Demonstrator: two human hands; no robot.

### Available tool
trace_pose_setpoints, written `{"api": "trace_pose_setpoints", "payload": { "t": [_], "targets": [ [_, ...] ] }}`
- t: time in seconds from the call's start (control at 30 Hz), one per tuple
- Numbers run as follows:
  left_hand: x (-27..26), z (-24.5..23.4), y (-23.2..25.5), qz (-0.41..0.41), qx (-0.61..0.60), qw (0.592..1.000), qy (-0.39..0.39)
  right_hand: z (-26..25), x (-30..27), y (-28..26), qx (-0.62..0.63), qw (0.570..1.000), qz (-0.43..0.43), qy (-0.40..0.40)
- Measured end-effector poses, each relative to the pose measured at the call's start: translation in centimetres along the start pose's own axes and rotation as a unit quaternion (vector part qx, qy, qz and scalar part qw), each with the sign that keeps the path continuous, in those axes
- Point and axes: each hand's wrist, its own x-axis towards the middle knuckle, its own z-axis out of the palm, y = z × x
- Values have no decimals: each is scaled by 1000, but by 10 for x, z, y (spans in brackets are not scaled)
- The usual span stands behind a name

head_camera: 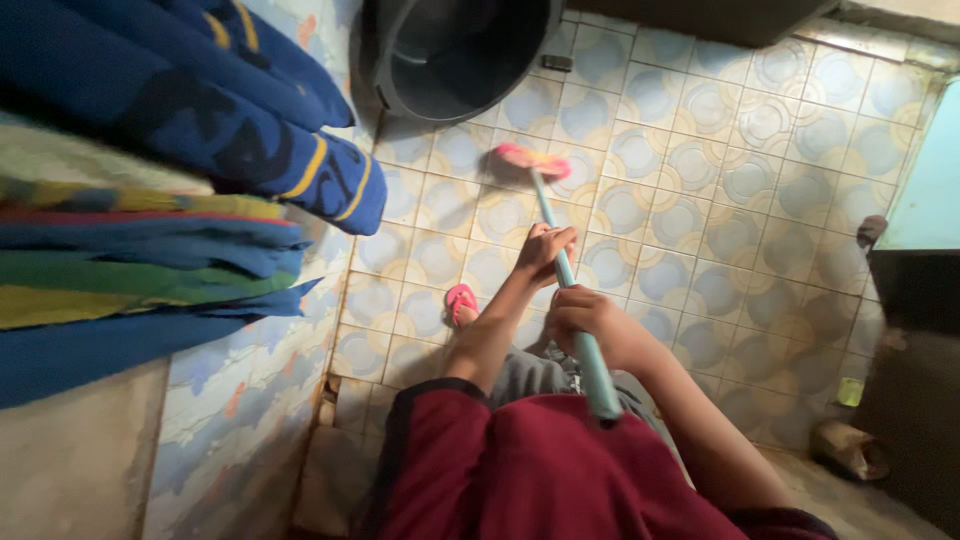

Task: The person sweeps a tiled floor with a long-handled brush, pushing debris toward a bucket, and then moves toward a doorway to sweep the threshold.

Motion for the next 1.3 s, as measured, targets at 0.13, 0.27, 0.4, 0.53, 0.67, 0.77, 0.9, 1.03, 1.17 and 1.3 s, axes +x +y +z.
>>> {"api": "trace_pose_setpoints", "payload": {
  "t": [0.13, 0.27, 0.4, 0.53, 0.67, 0.77, 0.9, 1.03, 1.17, 1.3],
  "targets": [
    [26, -8, 40, 0, 11, 1000, 3, -44, -41, -4, 14, 997, 18, 75],
    [54, 14, 74, 30, 14, 999, 27, -83, -78, 6, 62, 990, -42, 118],
    [84, 55, 89, 39, 35, 998, 28, -96, -99, 24, -24, 989, -43, 139],
    [107, 94, 89, 35, 14, 999, -3, -101, -100, 60, -63, 992, -27, 106],
    [116, 121, 88, 15, -2, 999, -28, -113, -107, 81, -44, 994, 11, 95],
    [125, 130, 94, 20, -4, 1000, -20, -142, -122, 78, -7, 990, -22, 138],
    [151, 129, 95, 45, 25, 999, -17, -187, -126, 76, 28, 987, -68, 145],
    [178, 121, 77, 42, 53, 997, 21, -189, -106, 96, -3, 990, -85, 113],
    [183, 112, 52, -62, 57, 996, -13, -162, -69, 139, -42, 997, -31, 53],
    [174, 119, 45, -107, 75, 991, 12, -159, -63, 154, -41, 999, -7, 28]
  ]
}}
